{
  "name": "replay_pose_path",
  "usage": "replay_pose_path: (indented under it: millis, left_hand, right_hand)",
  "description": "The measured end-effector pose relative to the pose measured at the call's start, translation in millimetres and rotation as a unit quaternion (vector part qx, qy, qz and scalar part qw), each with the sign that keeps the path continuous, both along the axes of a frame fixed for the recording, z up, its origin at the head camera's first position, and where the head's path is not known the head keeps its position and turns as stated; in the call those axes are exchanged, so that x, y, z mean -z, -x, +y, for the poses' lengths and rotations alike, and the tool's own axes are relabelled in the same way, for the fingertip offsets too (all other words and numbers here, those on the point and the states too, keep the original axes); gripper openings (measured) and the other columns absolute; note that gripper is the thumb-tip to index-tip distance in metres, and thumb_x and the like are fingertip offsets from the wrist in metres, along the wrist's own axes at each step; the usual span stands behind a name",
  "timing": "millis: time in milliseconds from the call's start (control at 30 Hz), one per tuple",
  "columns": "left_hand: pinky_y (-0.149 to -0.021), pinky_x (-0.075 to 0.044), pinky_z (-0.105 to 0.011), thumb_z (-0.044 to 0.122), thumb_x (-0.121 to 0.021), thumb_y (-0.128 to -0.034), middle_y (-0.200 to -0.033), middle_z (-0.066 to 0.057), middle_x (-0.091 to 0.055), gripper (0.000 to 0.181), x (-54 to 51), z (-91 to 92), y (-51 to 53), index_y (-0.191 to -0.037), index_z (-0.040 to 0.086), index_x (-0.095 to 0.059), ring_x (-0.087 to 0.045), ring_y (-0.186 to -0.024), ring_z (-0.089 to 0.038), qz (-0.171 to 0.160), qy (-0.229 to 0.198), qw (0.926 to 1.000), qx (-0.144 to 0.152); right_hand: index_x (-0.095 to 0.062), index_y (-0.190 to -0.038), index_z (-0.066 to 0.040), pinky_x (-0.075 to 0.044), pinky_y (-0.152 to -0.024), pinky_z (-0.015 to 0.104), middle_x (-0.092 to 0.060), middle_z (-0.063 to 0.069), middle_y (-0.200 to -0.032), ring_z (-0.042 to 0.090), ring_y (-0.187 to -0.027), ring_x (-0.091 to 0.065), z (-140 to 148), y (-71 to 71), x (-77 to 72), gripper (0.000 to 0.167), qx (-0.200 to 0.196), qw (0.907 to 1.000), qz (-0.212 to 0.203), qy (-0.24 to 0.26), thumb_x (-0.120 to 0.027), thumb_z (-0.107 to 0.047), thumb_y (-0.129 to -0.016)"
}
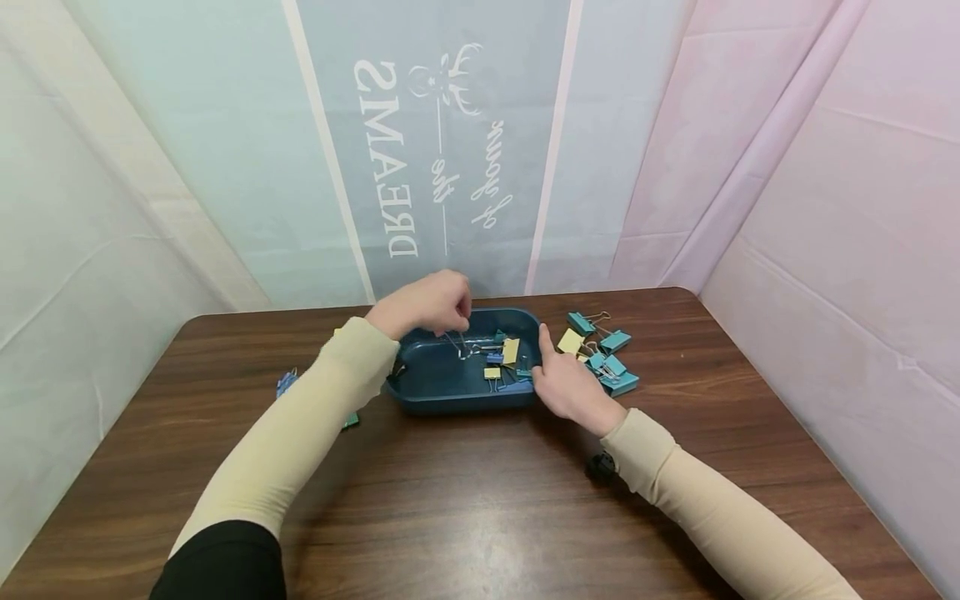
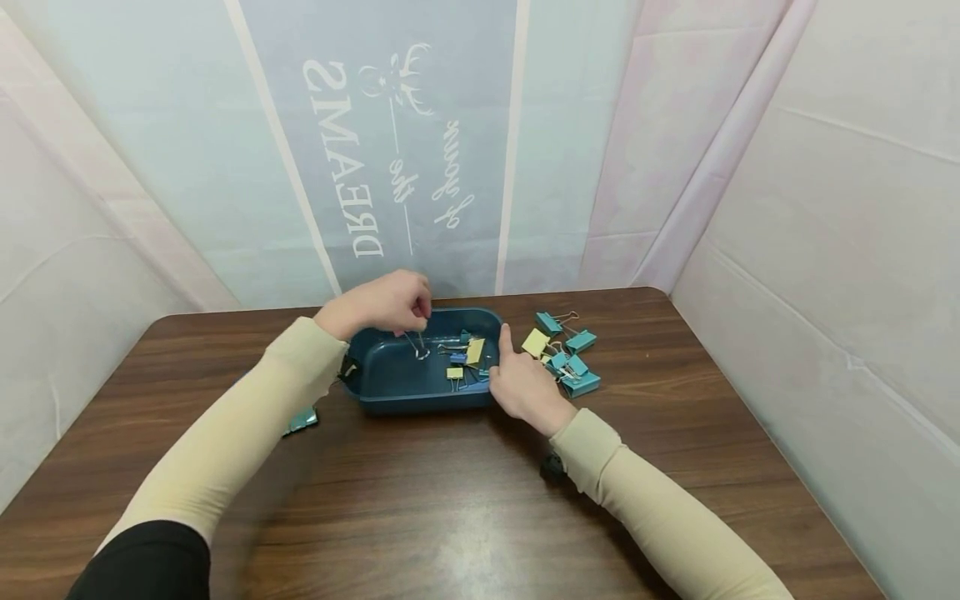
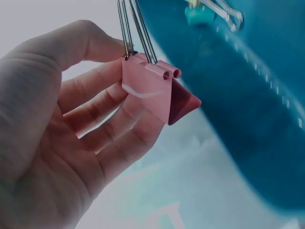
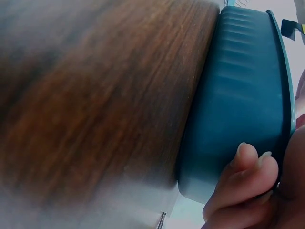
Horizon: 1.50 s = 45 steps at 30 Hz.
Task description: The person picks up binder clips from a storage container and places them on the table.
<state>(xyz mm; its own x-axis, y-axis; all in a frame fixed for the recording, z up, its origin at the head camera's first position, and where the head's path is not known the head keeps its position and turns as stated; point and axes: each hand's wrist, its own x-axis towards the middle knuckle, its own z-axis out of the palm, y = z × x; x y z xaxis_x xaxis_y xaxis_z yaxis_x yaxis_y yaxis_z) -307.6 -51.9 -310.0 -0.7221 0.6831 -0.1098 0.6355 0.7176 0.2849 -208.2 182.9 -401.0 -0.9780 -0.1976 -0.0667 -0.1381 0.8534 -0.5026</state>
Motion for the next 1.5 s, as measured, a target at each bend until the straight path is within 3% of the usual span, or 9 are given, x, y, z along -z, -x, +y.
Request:
replay_pose_path:
  millis: [200,500,700,1000,1233,1500]
  left_hand:
    - [-0.057,-0.052,-0.032,0.008,-0.063,-0.0829,-0.068,-0.003,-0.064,0.012,-8.3,-39.9,1.1,-0.076,0.009,-0.072,-0.060,-0.048,-0.016,0.000,-0.009,0.9997,-0.021]
    - [-0.054,-0.048,-0.032,0.004,-0.062,-0.0834,-0.056,-0.004,-0.061,0.018,8.0,-115.0,-1.1,-0.070,0.007,-0.072,-0.055,-0.048,-0.016,-0.050,0.000,0.9963,-0.070]
    - [-0.060,-0.051,-0.033,0.007,-0.064,-0.0890,-0.053,-0.004,-0.059,0.017,20.2,-146.5,-7.0,-0.075,0.003,-0.074,-0.054,-0.046,-0.015,-0.066,0.030,0.9939,-0.083]
    - [-0.060,-0.052,-0.033,0.001,-0.059,-0.0852,-0.064,-0.005,-0.063,0.014,41.0,-162.4,-9.1,-0.087,0.002,-0.073,-0.060,-0.056,-0.019,-0.101,0.036,0.9876,-0.114]
    - [-0.063,-0.050,-0.033,0.004,-0.062,-0.0877,-0.073,-0.005,-0.064,0.013,44.0,-163.1,-9.8,-0.095,0.001,-0.072,-0.059,-0.060,-0.019,-0.105,0.017,0.9859,-0.129]
    - [-0.079,-0.052,-0.045,0.011,-0.068,-0.0882,-0.091,-0.006,-0.068,0.016,34.6,-151.7,-5.1,-0.100,0.001,-0.073,-0.062,-0.085,-0.023,-0.011,0.004,0.9961,-0.087]
  right_hand:
    - [0.000,-0.158,-0.001,-0.035,-0.039,0.032,-0.052,0.006,-0.053,0.022,-0.039,-0.045,2.0,1.4,1.3,0.072,0.002,1.0000,0.003,-0.003,-0.042,-0.020,-0.103]
    - [0.001,-0.158,-0.001,-0.036,-0.040,0.032,-0.052,0.006,-0.054,0.022,-0.040,-0.047,0.7,1.8,2.8,0.073,0.001,1.0000,0.001,-0.003,-0.042,-0.021,-0.103]
    - [0.001,-0.158,-0.001,-0.035,-0.039,0.032,-0.051,0.006,-0.053,0.022,-0.039,-0.045,1.2,0.5,2.6,0.072,-0.003,1.0000,0.008,0.001,-0.042,-0.020,-0.103]
    - [-0.002,-0.158,0.000,-0.036,-0.039,0.032,-0.051,0.005,-0.053,0.022,-0.039,-0.046,1.1,2.0,2.9,0.072,-0.002,0.9999,0.012,0.003,-0.043,-0.020,-0.103]
    - [0.000,-0.158,-0.001,-0.036,-0.040,0.032,-0.051,0.005,-0.053,0.022,-0.039,-0.046,0.3,2.4,0.7,0.073,-0.002,1.0000,0.008,-0.001,-0.043,-0.020,-0.103]
    - [0.000,-0.158,0.000,-0.035,-0.039,0.031,-0.051,0.006,-0.053,0.022,-0.039,-0.046,1.4,2.3,1.8,0.072,-0.003,1.0000,0.007,-0.002,-0.042,-0.020,-0.103]
